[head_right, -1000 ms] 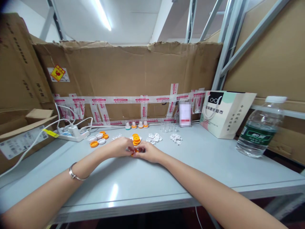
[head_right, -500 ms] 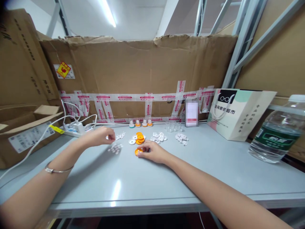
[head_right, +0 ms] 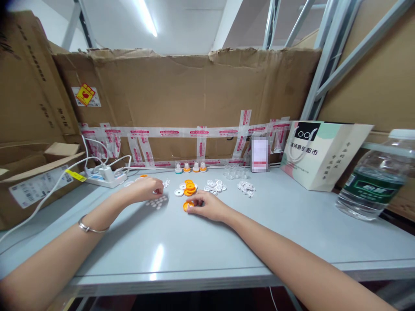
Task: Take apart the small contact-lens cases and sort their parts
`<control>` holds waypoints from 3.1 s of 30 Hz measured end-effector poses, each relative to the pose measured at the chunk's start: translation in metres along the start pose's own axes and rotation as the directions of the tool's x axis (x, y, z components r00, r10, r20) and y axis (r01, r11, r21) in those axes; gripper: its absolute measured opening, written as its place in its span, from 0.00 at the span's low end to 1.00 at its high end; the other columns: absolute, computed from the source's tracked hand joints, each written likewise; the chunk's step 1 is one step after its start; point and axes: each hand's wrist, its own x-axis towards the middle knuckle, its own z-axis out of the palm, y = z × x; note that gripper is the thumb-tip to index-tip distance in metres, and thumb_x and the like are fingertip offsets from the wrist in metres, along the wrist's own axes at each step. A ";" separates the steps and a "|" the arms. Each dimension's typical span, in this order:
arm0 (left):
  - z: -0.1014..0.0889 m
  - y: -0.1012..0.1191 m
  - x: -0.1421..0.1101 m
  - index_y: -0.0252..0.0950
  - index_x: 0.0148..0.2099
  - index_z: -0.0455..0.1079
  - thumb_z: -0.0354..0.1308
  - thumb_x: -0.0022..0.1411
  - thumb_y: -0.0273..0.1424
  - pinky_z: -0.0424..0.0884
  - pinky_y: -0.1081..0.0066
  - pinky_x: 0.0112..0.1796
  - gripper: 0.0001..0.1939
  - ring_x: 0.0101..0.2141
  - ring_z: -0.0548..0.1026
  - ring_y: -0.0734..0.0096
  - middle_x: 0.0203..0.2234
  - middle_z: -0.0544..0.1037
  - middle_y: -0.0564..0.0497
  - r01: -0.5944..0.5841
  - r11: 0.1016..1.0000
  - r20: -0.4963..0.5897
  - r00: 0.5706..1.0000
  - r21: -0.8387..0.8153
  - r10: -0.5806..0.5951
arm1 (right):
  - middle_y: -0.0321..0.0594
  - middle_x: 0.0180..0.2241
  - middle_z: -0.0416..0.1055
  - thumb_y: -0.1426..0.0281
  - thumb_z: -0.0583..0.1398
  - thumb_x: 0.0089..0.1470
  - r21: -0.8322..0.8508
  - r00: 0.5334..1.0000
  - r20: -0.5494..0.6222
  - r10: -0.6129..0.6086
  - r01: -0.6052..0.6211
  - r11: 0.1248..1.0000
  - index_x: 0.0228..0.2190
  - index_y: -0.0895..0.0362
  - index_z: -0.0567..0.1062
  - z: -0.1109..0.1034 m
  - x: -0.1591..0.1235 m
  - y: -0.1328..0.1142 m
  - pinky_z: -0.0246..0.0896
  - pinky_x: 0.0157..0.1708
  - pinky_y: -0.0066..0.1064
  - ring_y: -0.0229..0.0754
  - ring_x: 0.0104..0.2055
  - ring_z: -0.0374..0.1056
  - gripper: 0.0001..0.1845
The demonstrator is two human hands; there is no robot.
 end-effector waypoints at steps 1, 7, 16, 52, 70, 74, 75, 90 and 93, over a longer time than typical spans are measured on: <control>0.000 0.000 -0.001 0.36 0.26 0.70 0.51 0.49 0.26 0.58 0.75 0.27 0.07 0.26 0.70 0.71 0.25 0.75 0.50 0.009 1.000 0.017 1.000 -0.017 -0.008 | 0.38 0.31 0.64 0.58 0.59 0.44 0.002 1.000 0.000 0.002 -0.002 1.000 0.39 0.55 0.74 0.000 0.000 0.000 0.56 0.34 0.29 0.36 0.31 0.59 0.20; -0.011 0.005 -0.008 0.36 0.30 0.71 0.49 0.54 0.27 0.60 0.75 0.29 0.09 0.28 0.70 0.72 0.28 0.75 0.50 -0.006 0.995 -0.035 0.999 -0.101 0.002 | 0.38 0.31 0.63 0.59 0.60 0.43 0.031 1.000 -0.004 -0.004 0.004 1.000 0.40 0.55 0.74 0.001 0.001 0.003 0.56 0.34 0.29 0.36 0.32 0.60 0.21; 0.009 0.063 0.000 0.37 0.44 0.66 0.56 0.52 0.40 0.63 0.73 0.36 0.18 0.35 0.69 0.69 0.35 0.72 0.50 -0.174 0.906 -0.184 0.977 -0.385 0.110 | 0.35 0.28 0.64 0.62 0.61 0.43 0.133 1.000 -0.011 0.010 -0.009 0.991 0.40 0.58 0.71 0.002 0.003 0.007 0.56 0.30 0.27 0.34 0.29 0.59 0.21; 0.025 0.067 0.010 0.35 0.35 0.69 0.59 0.47 0.40 0.61 0.75 0.29 0.15 0.29 0.67 0.72 0.28 0.71 0.53 -0.071 0.783 -0.123 0.992 -0.618 -0.008 | 0.36 0.24 0.69 0.66 0.60 0.37 -0.519 0.939 0.236 0.252 -0.097 0.849 0.24 0.57 0.71 -0.015 0.035 -0.042 0.47 0.18 0.24 0.36 0.23 0.61 0.09; 0.026 0.068 0.010 0.36 0.36 0.69 0.56 0.50 0.34 0.60 0.76 0.29 0.10 0.28 0.65 0.74 0.27 0.70 0.53 -0.141 0.790 -0.196 0.980 -0.596 0.026 | 0.37 0.21 0.69 0.71 0.55 0.39 -0.645 0.992 0.114 0.050 0.035 0.764 0.28 0.56 0.74 0.001 0.023 -0.047 0.43 0.19 0.24 0.35 0.21 0.60 0.11; 0.029 0.067 0.010 0.35 0.36 0.69 0.57 0.49 0.38 0.61 0.75 0.30 0.14 0.29 0.66 0.73 0.29 0.70 0.52 -0.090 0.789 -0.166 0.986 -0.607 -0.016 | 0.37 0.21 0.69 0.68 0.56 0.40 -0.626 0.994 0.105 -0.008 0.072 0.776 0.26 0.56 0.74 0.002 0.022 -0.045 0.42 0.19 0.25 0.35 0.21 0.59 0.09; 0.029 0.067 0.010 0.35 0.37 0.69 0.58 0.49 0.39 0.61 0.75 0.30 0.15 0.30 0.67 0.72 0.29 0.71 0.52 -0.081 0.787 -0.161 0.987 -0.611 -0.023 | 0.37 0.21 0.69 0.68 0.57 0.40 -0.619 0.994 0.105 0.002 0.064 0.783 0.25 0.57 0.74 0.002 0.023 -0.044 0.42 0.19 0.25 0.35 0.21 0.59 0.08; 0.002 0.065 0.003 0.35 0.38 0.71 0.54 0.55 0.37 0.65 0.74 0.33 0.12 0.31 0.72 0.72 0.29 0.76 0.51 -0.085 0.616 -0.321 0.904 -0.783 -0.283 | 0.41 0.26 0.73 0.65 0.62 0.41 0.437 0.975 -0.152 0.163 -0.082 0.896 0.27 0.61 0.72 -0.018 0.027 -0.039 0.65 0.35 0.32 0.39 0.30 0.70 0.12; -0.001 0.063 0.002 0.32 0.33 0.71 0.54 0.54 0.37 0.66 0.75 0.30 0.13 0.28 0.72 0.72 0.26 0.76 0.50 -0.074 0.586 -0.300 0.906 -0.807 -0.298 | 0.41 0.26 0.73 0.63 0.64 0.38 0.527 0.974 -0.164 0.155 -0.046 0.848 0.28 0.61 0.71 -0.006 0.028 -0.039 0.65 0.37 0.33 0.40 0.31 0.70 0.15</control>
